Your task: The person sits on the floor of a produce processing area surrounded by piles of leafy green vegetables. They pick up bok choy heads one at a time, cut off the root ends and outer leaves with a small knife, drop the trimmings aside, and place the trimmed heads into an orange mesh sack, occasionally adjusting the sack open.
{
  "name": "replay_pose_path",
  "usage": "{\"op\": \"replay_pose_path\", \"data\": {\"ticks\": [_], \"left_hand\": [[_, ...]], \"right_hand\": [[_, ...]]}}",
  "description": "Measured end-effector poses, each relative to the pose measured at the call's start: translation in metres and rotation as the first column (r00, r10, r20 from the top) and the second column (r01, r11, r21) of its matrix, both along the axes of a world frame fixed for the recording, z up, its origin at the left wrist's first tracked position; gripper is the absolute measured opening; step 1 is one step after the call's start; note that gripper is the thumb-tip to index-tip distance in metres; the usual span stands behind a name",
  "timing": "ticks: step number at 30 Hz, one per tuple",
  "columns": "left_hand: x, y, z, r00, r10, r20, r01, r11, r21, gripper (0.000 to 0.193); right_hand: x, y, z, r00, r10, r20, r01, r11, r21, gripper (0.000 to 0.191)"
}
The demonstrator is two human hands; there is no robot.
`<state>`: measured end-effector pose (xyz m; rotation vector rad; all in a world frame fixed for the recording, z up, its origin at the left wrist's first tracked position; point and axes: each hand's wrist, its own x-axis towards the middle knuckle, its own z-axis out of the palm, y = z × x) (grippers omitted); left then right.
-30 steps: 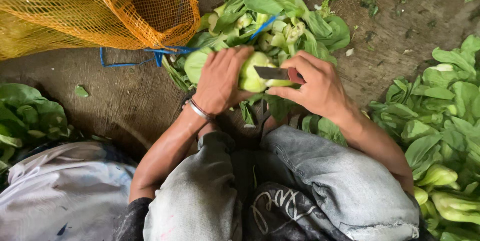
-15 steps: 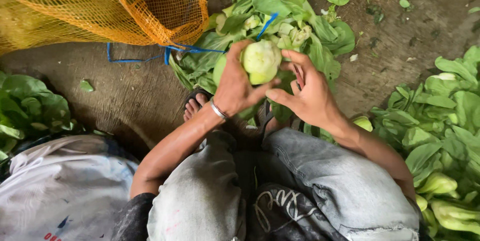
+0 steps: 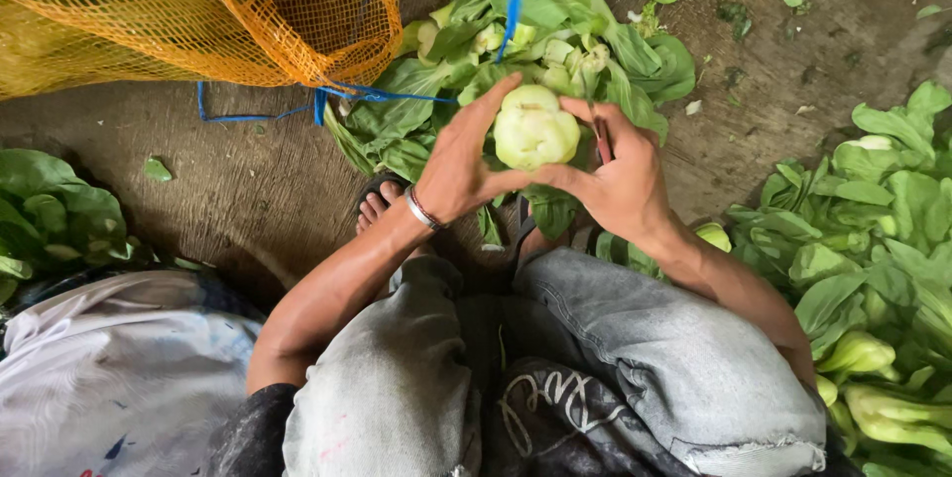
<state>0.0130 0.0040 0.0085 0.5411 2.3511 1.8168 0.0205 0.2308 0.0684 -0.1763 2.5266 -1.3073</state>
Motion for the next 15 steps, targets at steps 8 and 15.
{"op": "replay_pose_path", "data": {"ticks": [8,15], "left_hand": [[-0.011,-0.024,0.022,0.927,-0.116,-0.356,-0.047,0.907,-0.419,0.097],[-0.016,-0.027,0.042,0.936,-0.243,-0.254,0.081,0.853,-0.516,0.102]], "right_hand": [[-0.008,0.01,0.009,0.964,0.15,-0.219,-0.114,0.979,0.171,0.063],[-0.021,0.022,0.012,0.875,0.337,-0.346,-0.288,0.939,0.185,0.045]]}}
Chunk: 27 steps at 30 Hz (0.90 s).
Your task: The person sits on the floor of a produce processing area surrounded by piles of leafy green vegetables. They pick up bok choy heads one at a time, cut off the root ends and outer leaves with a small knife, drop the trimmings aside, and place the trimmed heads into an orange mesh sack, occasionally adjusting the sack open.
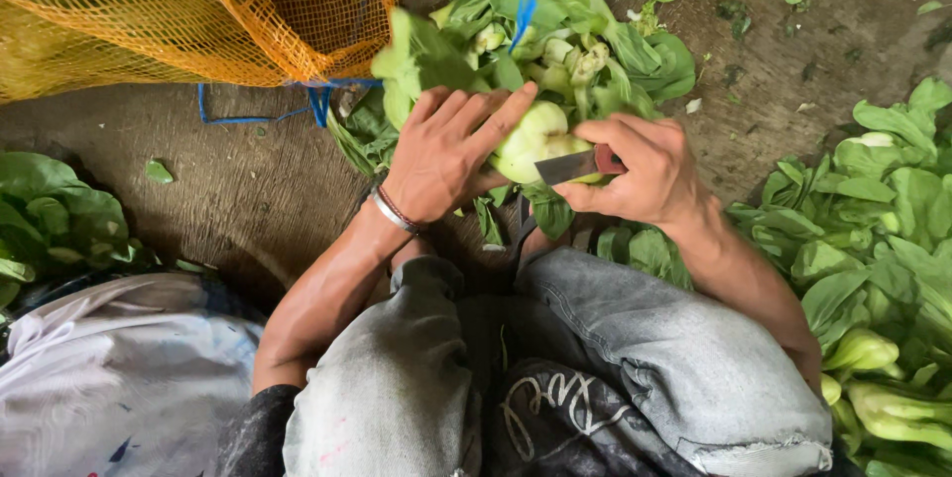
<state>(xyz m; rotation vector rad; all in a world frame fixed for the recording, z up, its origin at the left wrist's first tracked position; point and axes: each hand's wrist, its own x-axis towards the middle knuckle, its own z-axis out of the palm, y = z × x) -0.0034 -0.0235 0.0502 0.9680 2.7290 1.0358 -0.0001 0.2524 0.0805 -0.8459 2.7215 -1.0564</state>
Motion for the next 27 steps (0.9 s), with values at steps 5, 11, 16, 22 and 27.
{"op": "replay_pose_path", "data": {"ticks": [5,11,16,22,27], "left_hand": [[-0.008,-0.002,-0.012,0.912,-0.158,0.379,0.043,0.955,0.295,0.1],[-0.011,-0.008,-0.054,0.652,-0.578,0.491,0.142,0.729,0.67,0.08],[0.012,0.002,-0.096,0.277,-0.656,0.702,-0.126,0.7,0.703,0.075],[0.022,-0.012,-0.102,0.178,-0.886,0.429,-0.603,0.246,0.758,0.096],[0.01,-0.012,-0.077,0.461,-0.607,0.648,-0.506,0.42,0.753,0.091]], "right_hand": [[-0.018,0.007,0.003,0.959,0.097,0.267,-0.105,0.994,0.015,0.042],[-0.029,0.03,-0.005,0.836,0.253,0.488,-0.219,0.967,-0.127,0.044],[-0.025,0.051,-0.038,0.719,0.327,0.613,-0.154,0.936,-0.317,0.046],[-0.021,0.079,-0.051,0.715,0.27,0.645,0.124,0.859,-0.497,0.052],[-0.002,0.038,-0.041,0.958,-0.247,0.143,0.217,0.956,0.198,0.054]]}}
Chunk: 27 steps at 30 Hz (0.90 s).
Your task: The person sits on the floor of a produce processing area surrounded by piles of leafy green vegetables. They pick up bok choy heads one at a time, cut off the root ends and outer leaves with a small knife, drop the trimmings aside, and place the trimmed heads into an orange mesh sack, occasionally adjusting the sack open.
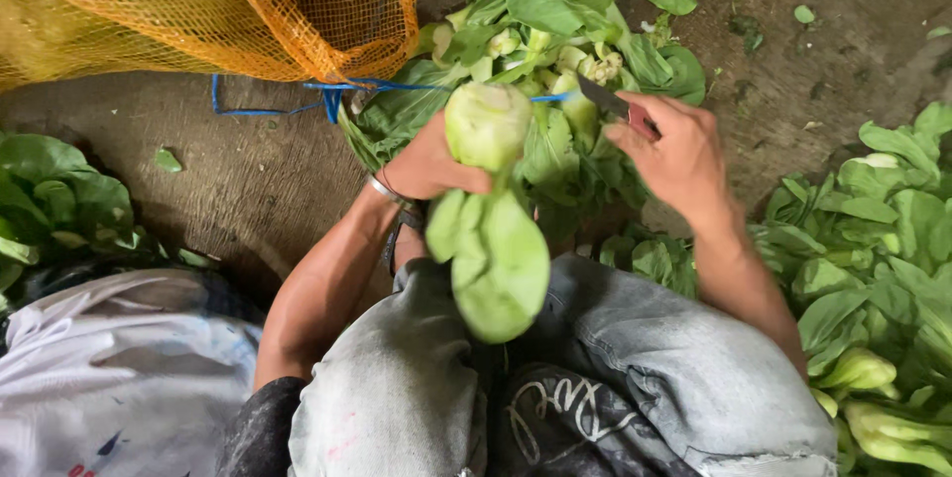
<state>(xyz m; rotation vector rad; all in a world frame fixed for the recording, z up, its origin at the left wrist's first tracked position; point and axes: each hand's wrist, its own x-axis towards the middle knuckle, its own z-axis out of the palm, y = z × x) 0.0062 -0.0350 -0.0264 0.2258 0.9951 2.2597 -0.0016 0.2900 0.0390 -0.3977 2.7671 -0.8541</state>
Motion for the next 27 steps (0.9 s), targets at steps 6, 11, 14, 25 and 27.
{"op": "replay_pose_path", "data": {"ticks": [6,11,14,25,27], "left_hand": [[-0.003,0.017,0.027,0.947,-0.022,-0.321,-0.131,0.885,-0.447,0.074],[-0.007,0.017,0.038,0.909,-0.062,-0.413,-0.156,0.867,-0.473,0.064],[-0.008,0.016,0.043,0.888,-0.115,-0.446,-0.115,0.883,-0.456,0.066],[-0.007,0.008,0.029,0.73,-0.155,-0.666,-0.242,0.852,-0.464,0.054],[-0.007,0.005,0.025,0.739,-0.162,-0.654,-0.241,0.843,-0.481,0.055]], "right_hand": [[0.007,-0.046,0.059,0.953,0.294,-0.068,-0.295,0.956,0.0,0.04],[-0.002,-0.062,0.085,0.931,0.336,-0.144,-0.334,0.942,0.037,0.043],[-0.006,-0.068,0.085,0.925,0.354,-0.136,-0.348,0.935,0.071,0.046],[-0.003,-0.069,0.085,0.869,0.459,-0.185,-0.428,0.885,0.185,0.045],[-0.001,-0.071,0.083,0.861,0.469,-0.195,-0.426,0.876,0.224,0.045]]}}
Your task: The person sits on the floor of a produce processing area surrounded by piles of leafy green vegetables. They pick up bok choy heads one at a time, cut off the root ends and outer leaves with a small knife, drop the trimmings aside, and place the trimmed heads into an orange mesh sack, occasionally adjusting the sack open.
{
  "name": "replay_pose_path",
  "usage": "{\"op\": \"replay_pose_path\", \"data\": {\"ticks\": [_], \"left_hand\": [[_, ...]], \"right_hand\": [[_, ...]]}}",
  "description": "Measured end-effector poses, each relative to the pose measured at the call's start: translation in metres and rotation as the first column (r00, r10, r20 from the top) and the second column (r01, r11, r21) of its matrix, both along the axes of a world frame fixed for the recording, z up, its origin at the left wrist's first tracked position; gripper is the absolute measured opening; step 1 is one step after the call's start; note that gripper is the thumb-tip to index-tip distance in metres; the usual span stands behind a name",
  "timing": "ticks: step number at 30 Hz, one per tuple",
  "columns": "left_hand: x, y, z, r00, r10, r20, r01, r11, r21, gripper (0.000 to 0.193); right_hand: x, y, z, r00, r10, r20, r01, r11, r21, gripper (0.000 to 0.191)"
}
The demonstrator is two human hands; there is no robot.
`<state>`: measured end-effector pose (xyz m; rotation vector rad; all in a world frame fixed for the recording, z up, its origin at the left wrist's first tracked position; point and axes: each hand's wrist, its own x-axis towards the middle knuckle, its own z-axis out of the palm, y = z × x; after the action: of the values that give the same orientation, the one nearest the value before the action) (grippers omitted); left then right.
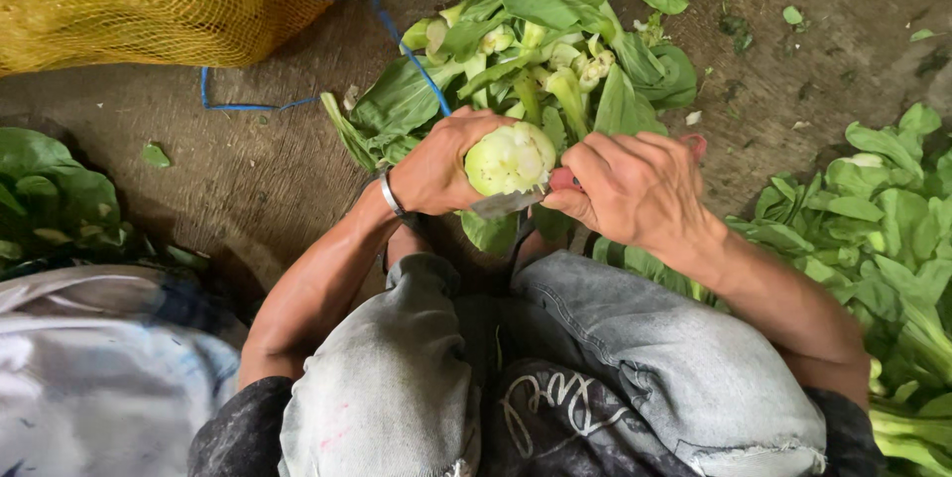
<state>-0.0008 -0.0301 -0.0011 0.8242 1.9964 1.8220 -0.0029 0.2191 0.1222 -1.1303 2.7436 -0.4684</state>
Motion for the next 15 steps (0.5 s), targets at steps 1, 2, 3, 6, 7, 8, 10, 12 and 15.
{"op": "replay_pose_path", "data": {"ticks": [1,2,3,6,7,8,10,12,15], "left_hand": [[0.0,-0.001,-0.001,1.0,0.006,0.002,-0.006,1.0,-0.004,0.056],[0.001,-0.002,-0.002,1.0,0.012,0.004,-0.012,1.0,-0.008,0.056],[0.002,-0.002,-0.001,0.999,0.006,0.032,-0.006,1.0,0.01,0.059],[0.009,0.0,0.002,0.996,-0.043,0.079,0.038,0.998,0.058,0.065],[0.012,0.003,0.003,0.994,-0.083,0.068,0.079,0.995,0.068,0.065],[0.015,0.006,0.004,0.99,-0.125,0.058,0.12,0.99,0.08,0.064],[0.019,0.008,0.004,0.994,-0.097,0.045,0.094,0.994,0.052,0.068],[0.019,0.006,0.003,0.994,-0.086,0.065,0.085,0.996,0.025,0.069],[0.015,0.005,0.001,0.988,-0.067,0.142,0.066,0.998,0.007,0.072]], "right_hand": [[0.0,-0.001,-0.001,1.0,-0.004,-0.003,0.004,1.0,-0.009,0.044],[-0.001,-0.002,-0.003,1.0,-0.007,-0.006,0.007,1.0,-0.018,0.044],[-0.004,-0.001,-0.005,1.0,-0.013,-0.007,0.012,1.0,-0.027,0.043],[-0.017,0.008,-0.016,0.963,-0.237,0.132,0.187,0.933,0.307,0.038],[-0.025,0.018,-0.02,0.959,-0.27,0.085,0.239,0.934,0.266,0.036],[-0.034,0.032,-0.023,0.951,-0.306,0.041,0.289,0.931,0.224,0.034],[-0.032,0.05,-0.037,0.938,-0.343,0.038,0.335,0.931,0.143,0.031],[-0.017,0.066,-0.052,0.927,-0.359,0.109,0.352,0.933,0.079,0.029],[0.007,0.071,-0.078,0.874,-0.366,0.318,0.426,0.894,-0.141,0.025]]}}
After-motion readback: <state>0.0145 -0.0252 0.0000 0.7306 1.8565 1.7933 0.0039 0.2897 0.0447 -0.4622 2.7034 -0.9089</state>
